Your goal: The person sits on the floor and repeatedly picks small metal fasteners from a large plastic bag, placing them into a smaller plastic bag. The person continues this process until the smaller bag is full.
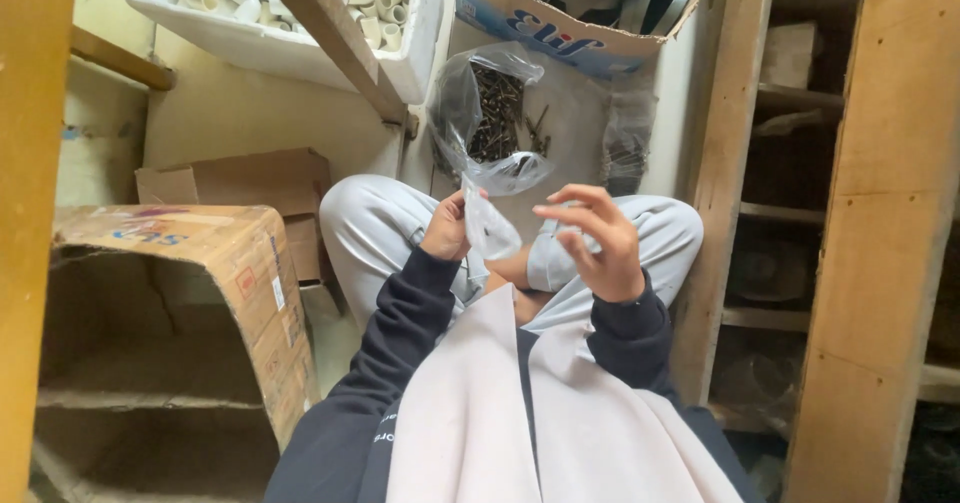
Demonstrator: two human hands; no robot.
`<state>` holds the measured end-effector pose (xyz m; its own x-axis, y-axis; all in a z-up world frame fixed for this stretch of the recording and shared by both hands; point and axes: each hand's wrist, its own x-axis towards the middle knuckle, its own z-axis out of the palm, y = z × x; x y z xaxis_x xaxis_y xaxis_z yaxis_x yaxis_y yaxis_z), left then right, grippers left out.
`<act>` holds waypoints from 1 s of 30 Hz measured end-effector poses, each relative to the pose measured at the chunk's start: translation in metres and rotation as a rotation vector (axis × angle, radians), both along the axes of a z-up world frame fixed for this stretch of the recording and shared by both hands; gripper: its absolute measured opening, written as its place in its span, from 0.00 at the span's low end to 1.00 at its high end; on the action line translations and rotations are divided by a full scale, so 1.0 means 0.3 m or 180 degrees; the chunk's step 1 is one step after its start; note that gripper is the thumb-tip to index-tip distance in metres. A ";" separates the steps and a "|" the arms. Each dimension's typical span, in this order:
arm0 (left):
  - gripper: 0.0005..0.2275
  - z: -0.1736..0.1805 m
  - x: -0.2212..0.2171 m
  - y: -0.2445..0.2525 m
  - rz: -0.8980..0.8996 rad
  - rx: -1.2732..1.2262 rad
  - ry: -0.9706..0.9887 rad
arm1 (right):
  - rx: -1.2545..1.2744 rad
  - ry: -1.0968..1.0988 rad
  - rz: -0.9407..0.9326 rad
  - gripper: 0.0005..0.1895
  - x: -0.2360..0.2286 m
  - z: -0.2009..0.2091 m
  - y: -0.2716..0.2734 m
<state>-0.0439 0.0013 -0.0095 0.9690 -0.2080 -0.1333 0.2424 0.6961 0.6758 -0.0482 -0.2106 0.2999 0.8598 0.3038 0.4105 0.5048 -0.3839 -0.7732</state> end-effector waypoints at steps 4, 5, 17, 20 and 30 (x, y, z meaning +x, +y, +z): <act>0.15 0.171 0.003 0.010 -0.0105 -0.0622 -0.0161 | 0.0026 0.0459 -0.0667 0.11 0.182 -0.261 -0.041; 0.15 0.153 0.008 0.013 -0.0007 -0.0648 -0.0182 | -0.0068 0.0699 -0.0794 0.10 0.235 -0.345 -0.049; 0.13 0.087 0.048 -0.060 0.0136 0.0046 0.0402 | -0.2058 0.1946 -0.0285 0.19 0.644 -1.076 -0.077; 0.13 0.088 0.051 -0.066 0.0108 0.0063 0.0450 | -0.2097 0.2029 0.0017 0.19 0.651 -1.041 -0.075; 0.13 0.131 0.053 -0.060 -0.0039 0.0148 0.0569 | -0.1622 0.1847 -0.0504 0.07 0.687 -1.262 -0.187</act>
